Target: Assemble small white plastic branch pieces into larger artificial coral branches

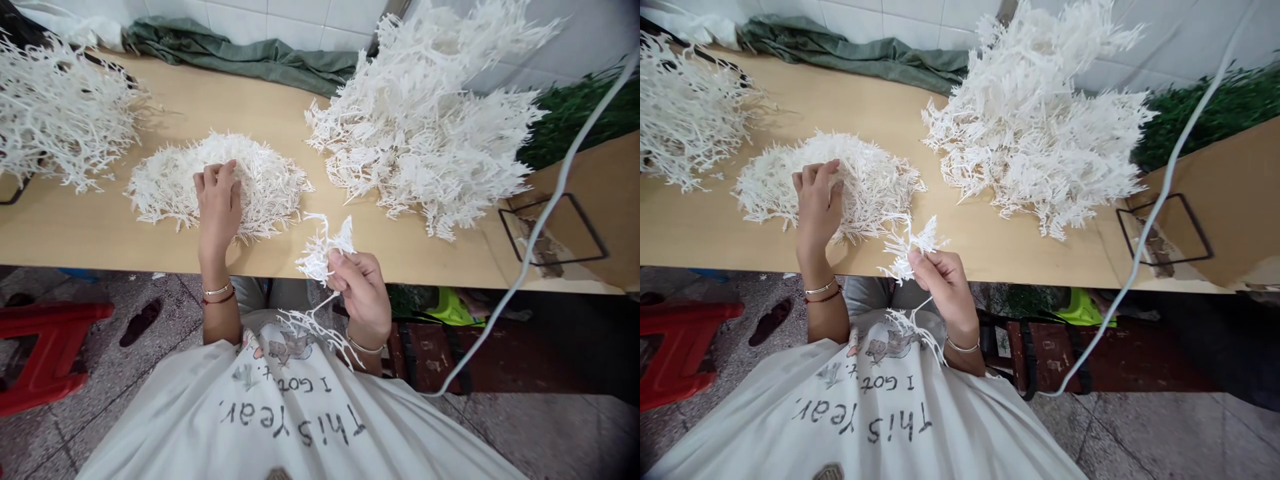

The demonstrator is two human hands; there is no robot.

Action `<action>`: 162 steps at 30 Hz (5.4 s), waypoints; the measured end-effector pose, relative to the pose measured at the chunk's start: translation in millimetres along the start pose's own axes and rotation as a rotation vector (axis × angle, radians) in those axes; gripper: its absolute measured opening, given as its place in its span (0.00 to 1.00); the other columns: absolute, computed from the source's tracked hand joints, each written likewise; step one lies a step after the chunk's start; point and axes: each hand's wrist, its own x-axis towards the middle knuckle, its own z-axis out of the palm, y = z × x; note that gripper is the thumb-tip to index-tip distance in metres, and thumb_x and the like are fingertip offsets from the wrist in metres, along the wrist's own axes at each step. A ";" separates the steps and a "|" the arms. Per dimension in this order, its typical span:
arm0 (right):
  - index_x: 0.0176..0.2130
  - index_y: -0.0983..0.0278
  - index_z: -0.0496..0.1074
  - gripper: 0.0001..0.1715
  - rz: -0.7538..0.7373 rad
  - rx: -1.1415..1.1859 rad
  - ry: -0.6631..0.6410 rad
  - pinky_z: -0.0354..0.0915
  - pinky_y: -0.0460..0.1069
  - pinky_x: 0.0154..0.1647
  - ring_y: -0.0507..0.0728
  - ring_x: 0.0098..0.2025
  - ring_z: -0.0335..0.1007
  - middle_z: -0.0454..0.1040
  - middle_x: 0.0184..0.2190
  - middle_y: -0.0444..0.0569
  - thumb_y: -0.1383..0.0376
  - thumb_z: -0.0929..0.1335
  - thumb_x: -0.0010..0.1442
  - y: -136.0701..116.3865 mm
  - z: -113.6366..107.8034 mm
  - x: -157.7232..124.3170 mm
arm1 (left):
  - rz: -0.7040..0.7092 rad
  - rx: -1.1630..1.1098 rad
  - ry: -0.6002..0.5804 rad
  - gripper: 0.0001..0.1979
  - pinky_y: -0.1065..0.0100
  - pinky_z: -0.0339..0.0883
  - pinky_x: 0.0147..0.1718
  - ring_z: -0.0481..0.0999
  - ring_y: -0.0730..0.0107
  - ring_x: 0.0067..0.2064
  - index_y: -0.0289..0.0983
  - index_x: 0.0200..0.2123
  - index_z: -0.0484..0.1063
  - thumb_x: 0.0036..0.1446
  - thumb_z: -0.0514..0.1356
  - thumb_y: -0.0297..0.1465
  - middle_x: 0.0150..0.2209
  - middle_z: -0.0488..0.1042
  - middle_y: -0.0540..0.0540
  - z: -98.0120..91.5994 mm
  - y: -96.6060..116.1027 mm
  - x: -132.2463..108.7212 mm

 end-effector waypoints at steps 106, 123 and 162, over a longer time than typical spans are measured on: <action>0.17 0.67 0.48 0.26 -0.205 -0.332 -0.094 0.39 0.43 0.18 0.43 0.19 0.38 0.43 0.15 0.41 0.65 0.64 0.60 1.7 28.2 5.6 | -0.118 -0.707 -0.140 0.03 0.68 0.72 0.36 0.77 0.73 0.35 0.41 0.28 0.78 0.52 0.65 0.28 0.32 0.78 0.50 -46.1 72.0 -44.1; 0.18 0.67 0.46 0.29 -0.125 -0.404 0.062 0.41 0.44 0.21 0.44 0.21 0.39 0.43 0.17 0.41 0.58 0.63 0.62 14.1 25.1 4.2 | -0.072 -0.051 0.205 0.08 0.65 0.65 0.41 0.72 0.73 0.33 0.41 0.36 0.79 0.53 0.63 0.35 0.35 0.78 0.49 -2.1 17.2 -4.8; 0.19 0.68 0.48 0.25 -0.271 -0.475 0.030 0.42 0.42 0.21 0.43 0.21 0.40 0.45 0.17 0.41 0.64 0.64 0.61 17.6 31.7 8.6 | 0.062 -0.715 -0.193 0.08 0.73 0.67 0.37 0.74 0.77 0.37 0.46 0.35 0.80 0.53 0.64 0.28 0.34 0.78 0.50 -17.7 66.3 -31.6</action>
